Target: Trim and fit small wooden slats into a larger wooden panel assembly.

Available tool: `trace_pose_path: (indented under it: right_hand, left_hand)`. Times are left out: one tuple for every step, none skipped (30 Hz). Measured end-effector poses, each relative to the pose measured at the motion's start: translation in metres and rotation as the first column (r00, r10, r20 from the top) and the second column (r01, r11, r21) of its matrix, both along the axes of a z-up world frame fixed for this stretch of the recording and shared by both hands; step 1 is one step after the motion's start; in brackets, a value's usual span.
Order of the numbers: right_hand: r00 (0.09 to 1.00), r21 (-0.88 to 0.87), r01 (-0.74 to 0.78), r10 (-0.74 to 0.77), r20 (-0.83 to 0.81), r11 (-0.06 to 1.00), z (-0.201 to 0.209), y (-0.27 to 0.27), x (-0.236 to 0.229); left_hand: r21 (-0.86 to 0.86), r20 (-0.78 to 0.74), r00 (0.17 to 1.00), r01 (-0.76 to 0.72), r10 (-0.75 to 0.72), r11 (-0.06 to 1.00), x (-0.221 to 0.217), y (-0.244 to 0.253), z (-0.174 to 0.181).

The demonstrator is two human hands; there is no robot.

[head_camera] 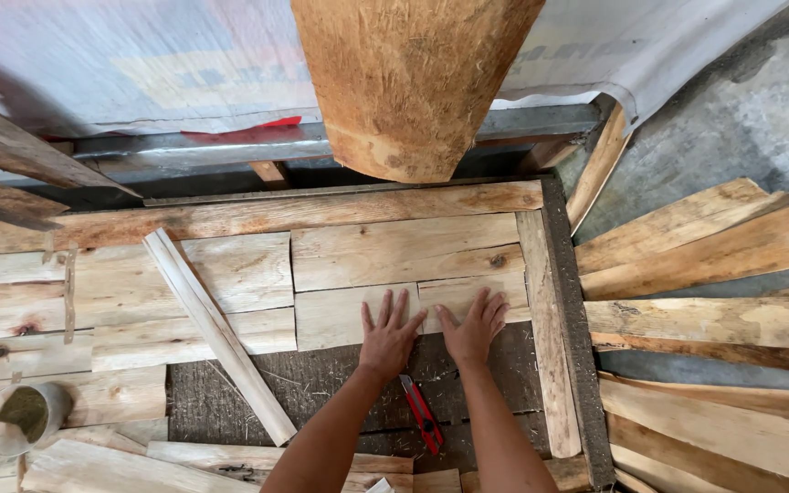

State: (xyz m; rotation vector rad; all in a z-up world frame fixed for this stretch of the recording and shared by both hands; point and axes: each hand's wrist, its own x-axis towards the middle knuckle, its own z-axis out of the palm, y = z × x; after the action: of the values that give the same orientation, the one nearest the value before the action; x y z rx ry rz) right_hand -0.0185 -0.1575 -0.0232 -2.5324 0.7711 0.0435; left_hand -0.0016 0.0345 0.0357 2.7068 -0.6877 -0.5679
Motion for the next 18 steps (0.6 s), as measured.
trace_pose_path:
  right_hand:
    - [1.000,-0.002,0.002,-0.002,-0.001,1.000,0.002,-0.001,0.000]
    - [1.000,0.007,-0.008,0.009,-0.009,1.000,0.003,-0.001,0.000]
    - [1.000,0.015,-0.018,0.018,-0.016,1.000,0.005,-0.002,0.002]
    - [1.000,0.014,-0.016,0.016,-0.014,1.000,0.004,-0.003,0.002]
    - [0.996,-0.034,-0.079,0.077,-0.053,0.996,0.003,-0.004,0.002]
    - [0.986,-0.079,-0.142,0.134,-0.094,0.987,0.002,-0.006,0.002]
    - [0.987,-0.079,-0.140,0.132,-0.095,0.987,0.000,-0.003,-0.001]
    - [0.987,-0.056,-0.157,0.155,-0.038,0.986,-0.003,-0.001,-0.003]
    - [0.984,-0.034,-0.178,0.179,0.020,0.983,-0.005,0.002,-0.005]
    - [0.984,-0.035,-0.178,0.179,0.019,0.983,0.001,0.005,-0.006]
    - [0.984,-0.012,-0.179,0.179,0.017,0.984,0.008,0.009,-0.006]
    - [0.984,0.012,-0.180,0.179,0.015,0.984,0.015,0.013,-0.006]
    - [0.984,0.012,-0.178,0.178,0.016,0.984,0.016,0.015,-0.006]
    - [0.984,0.003,-0.175,0.175,0.028,0.985,0.017,0.017,-0.005]
    - [0.984,-0.008,-0.173,0.173,0.039,0.985,0.018,0.017,-0.006]
    - [0.984,-0.009,-0.174,0.174,0.039,0.985,0.019,0.017,-0.005]
    - [0.985,0.000,-0.170,0.170,0.033,0.985,0.020,0.018,-0.005]
    - [0.986,0.008,-0.166,0.165,0.028,0.986,0.021,0.019,-0.005]
  left_hand:
    - [-0.002,-0.001,1.000,0.002,-0.002,1.000,-0.001,-0.001,0.000]
    - [-0.017,-0.012,1.000,-0.021,0.021,1.000,-0.002,-0.001,0.000]
    - [-0.032,-0.022,0.999,-0.043,0.042,0.999,-0.001,-0.001,0.000]
    - [-0.034,-0.020,0.999,-0.041,0.040,0.999,-0.001,-0.001,-0.003]
    - [-0.058,-0.017,0.998,-0.063,0.062,0.996,0.000,-0.001,-0.006]
    - [-0.083,-0.015,0.996,-0.085,0.084,0.993,0.001,-0.001,-0.009]
    - [-0.083,-0.017,0.997,-0.083,0.082,0.993,0.001,-0.001,-0.007]
    - [-0.096,-0.032,0.995,-0.101,0.099,0.990,0.000,-0.002,-0.006]
    - [-0.110,-0.047,0.992,-0.123,0.118,0.986,0.001,-0.002,-0.005]
    - [-0.111,-0.048,0.992,-0.123,0.118,0.986,-0.001,-0.002,-0.005]
    - [-0.135,-0.062,0.989,-0.144,0.137,0.980,-0.001,-0.002,-0.006]
    - [-0.159,-0.075,0.985,-0.165,0.155,0.973,-0.001,-0.002,-0.006]
    - [-0.159,-0.074,0.985,-0.164,0.153,0.974,-0.001,-0.001,-0.006]
    - [-0.178,-0.075,0.985,-0.168,0.157,0.970,0.000,-0.001,-0.005]
    - [-0.197,-0.077,0.984,-0.174,0.162,0.965,0.000,-0.001,-0.005]
    - [-0.198,-0.077,0.984,-0.175,0.162,0.965,-0.001,-0.002,-0.006]
    - [-0.200,-0.074,0.984,-0.174,0.162,0.964,-0.001,-0.001,-0.007]
    - [-0.202,-0.072,0.984,-0.172,0.161,0.964,-0.002,-0.001,-0.007]
